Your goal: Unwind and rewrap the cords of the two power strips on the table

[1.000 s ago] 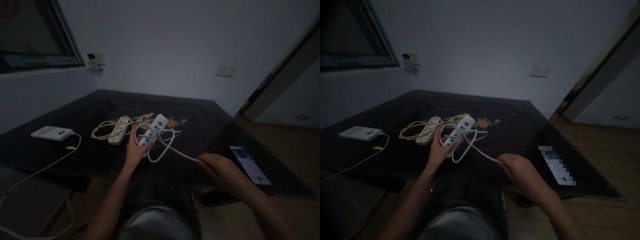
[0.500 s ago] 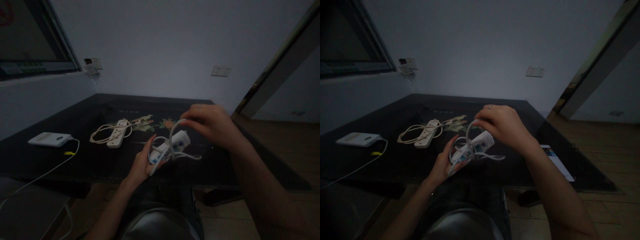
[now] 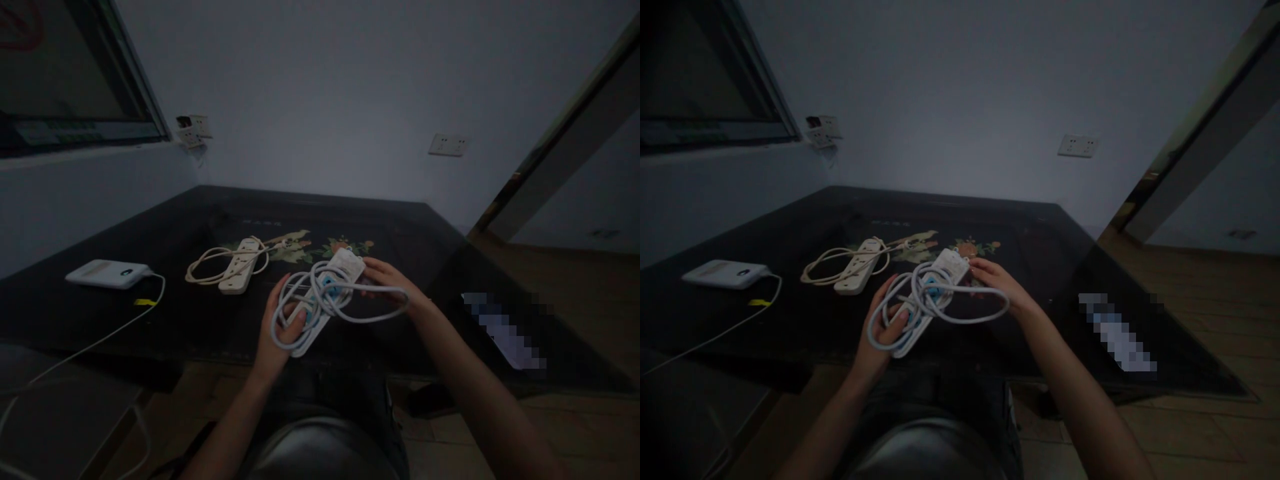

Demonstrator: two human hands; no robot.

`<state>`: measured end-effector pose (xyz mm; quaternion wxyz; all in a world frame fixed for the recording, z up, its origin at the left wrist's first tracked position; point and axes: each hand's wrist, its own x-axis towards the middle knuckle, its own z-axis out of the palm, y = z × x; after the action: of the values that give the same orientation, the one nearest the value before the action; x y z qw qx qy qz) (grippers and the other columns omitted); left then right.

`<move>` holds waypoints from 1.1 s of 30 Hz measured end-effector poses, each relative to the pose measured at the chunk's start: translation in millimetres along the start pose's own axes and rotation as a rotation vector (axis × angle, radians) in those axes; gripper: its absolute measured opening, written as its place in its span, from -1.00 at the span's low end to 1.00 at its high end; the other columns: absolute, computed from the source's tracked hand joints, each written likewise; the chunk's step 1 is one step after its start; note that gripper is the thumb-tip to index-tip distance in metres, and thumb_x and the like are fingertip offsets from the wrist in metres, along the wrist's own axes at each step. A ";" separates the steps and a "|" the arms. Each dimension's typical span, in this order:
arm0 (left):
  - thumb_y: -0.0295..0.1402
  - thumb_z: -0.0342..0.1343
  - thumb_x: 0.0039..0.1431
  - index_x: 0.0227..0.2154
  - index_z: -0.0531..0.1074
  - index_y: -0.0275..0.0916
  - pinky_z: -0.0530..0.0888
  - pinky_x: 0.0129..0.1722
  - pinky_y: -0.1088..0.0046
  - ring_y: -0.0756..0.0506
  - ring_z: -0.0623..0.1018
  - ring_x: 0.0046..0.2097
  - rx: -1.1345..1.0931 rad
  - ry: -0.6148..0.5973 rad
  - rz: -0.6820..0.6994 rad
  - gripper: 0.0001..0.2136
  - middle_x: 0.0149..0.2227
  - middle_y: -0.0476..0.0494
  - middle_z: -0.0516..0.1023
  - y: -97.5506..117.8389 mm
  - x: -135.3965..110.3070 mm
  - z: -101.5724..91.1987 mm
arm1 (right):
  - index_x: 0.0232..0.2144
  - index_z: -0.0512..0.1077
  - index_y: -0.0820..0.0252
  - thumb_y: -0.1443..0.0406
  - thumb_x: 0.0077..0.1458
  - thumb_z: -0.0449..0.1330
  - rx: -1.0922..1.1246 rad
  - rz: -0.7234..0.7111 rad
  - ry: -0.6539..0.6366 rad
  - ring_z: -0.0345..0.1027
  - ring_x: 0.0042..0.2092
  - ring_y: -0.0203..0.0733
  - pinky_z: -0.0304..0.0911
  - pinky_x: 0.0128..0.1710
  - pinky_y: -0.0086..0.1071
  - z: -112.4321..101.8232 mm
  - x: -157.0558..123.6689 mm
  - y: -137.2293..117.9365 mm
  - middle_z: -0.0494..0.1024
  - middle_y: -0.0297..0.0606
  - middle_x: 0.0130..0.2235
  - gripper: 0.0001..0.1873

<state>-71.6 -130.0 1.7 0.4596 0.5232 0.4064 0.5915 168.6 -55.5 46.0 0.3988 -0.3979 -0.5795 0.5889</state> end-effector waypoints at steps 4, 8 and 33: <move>-0.15 0.19 0.05 0.22 0.05 -0.21 0.53 -0.15 0.38 -0.17 0.56 -0.05 0.012 0.076 -0.026 -0.28 0.10 -0.33 0.42 -12.7 12.0 -5.6 | -0.14 0.40 0.18 0.09 0.09 0.19 0.285 -0.017 0.016 0.46 -0.31 -0.24 0.36 -0.38 -0.43 14.9 -1.7 14.7 0.56 -0.22 -0.30 -0.64; -0.16 0.21 0.04 0.22 0.05 -0.23 0.52 -0.18 0.41 -0.15 0.56 -0.07 0.019 0.092 -0.054 -0.28 0.06 -0.33 0.44 -14.6 19.6 -18.5 | -0.11 0.36 0.19 0.10 0.22 0.04 0.440 0.059 0.020 0.50 -0.27 -0.18 0.41 -0.27 -0.32 29.2 8.5 18.3 0.58 -0.15 -0.27 -0.67; -0.13 -0.12 0.27 0.19 0.18 -0.26 0.32 0.08 0.17 -0.27 0.45 0.11 0.905 0.020 0.032 -0.51 -0.04 -0.37 0.52 -31.9 88.2 -81.8 | -0.34 0.37 0.19 0.21 0.22 0.09 0.272 0.260 0.224 0.39 -0.52 -0.35 0.40 -0.46 -0.45 65.7 164.0 57.1 0.49 -0.34 -0.52 -0.83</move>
<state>-151.6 -36.7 -17.4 0.1717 0.6720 0.6203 0.3664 47.0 72.5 -11.4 0.4313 -0.4747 -0.3908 0.6602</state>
